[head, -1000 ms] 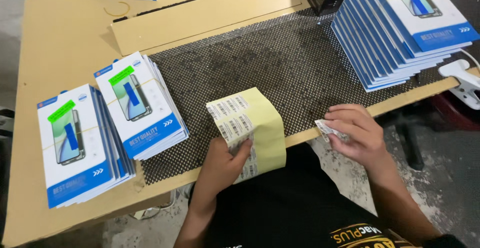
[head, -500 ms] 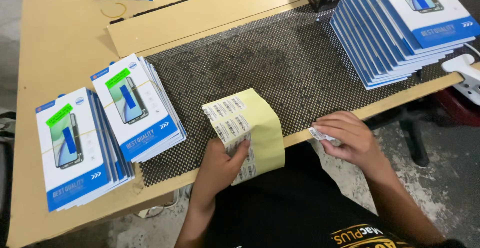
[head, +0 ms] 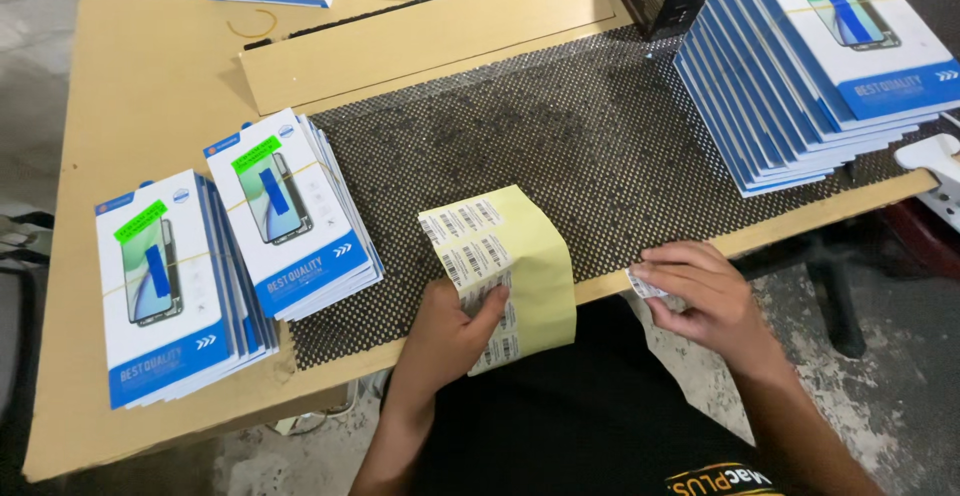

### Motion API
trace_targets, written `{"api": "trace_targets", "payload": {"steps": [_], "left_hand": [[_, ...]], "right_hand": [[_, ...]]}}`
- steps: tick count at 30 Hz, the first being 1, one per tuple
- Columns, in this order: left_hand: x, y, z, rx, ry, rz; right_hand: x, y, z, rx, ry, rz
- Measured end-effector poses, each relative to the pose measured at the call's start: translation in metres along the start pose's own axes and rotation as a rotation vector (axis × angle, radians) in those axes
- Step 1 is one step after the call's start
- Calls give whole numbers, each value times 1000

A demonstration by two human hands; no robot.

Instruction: The person peels multiple labels from a yellow sheet and places them on the table. They then open a box containing a phone screen protector, remove the protector, and apply a label to its back before placing it back in the box.

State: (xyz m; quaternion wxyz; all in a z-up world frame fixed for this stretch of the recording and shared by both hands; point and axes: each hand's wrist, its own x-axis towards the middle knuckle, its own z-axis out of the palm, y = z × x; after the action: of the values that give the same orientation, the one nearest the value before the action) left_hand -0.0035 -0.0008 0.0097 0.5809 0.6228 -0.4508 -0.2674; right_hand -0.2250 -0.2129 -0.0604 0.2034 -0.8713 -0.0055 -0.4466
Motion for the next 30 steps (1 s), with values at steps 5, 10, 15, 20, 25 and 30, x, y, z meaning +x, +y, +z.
{"api": "trace_targets", "payload": {"steps": [5, 10, 15, 20, 25, 30], "left_hand": [[-1, 7, -4, 1, 85, 17], [-7, -30, -13, 11, 54, -131], [-13, -25, -21, -177, -44, -132], [-16, -32, -23, -139, -134, -21], [-17, -34, -23, -114, -211, 22], [-17, -55, -19, -370, -137, 229]], "right_hand": [[-21, 1, -6, -58, -47, 30], [-24, -11, -8, -77, -55, -114], [-33, 22, 21, 248, 119, -112], [68, -37, 43, 236, -1, 119], [113, -60, 55, 13, -150, 117], [128, -75, 64, 193, -55, 183]]}}
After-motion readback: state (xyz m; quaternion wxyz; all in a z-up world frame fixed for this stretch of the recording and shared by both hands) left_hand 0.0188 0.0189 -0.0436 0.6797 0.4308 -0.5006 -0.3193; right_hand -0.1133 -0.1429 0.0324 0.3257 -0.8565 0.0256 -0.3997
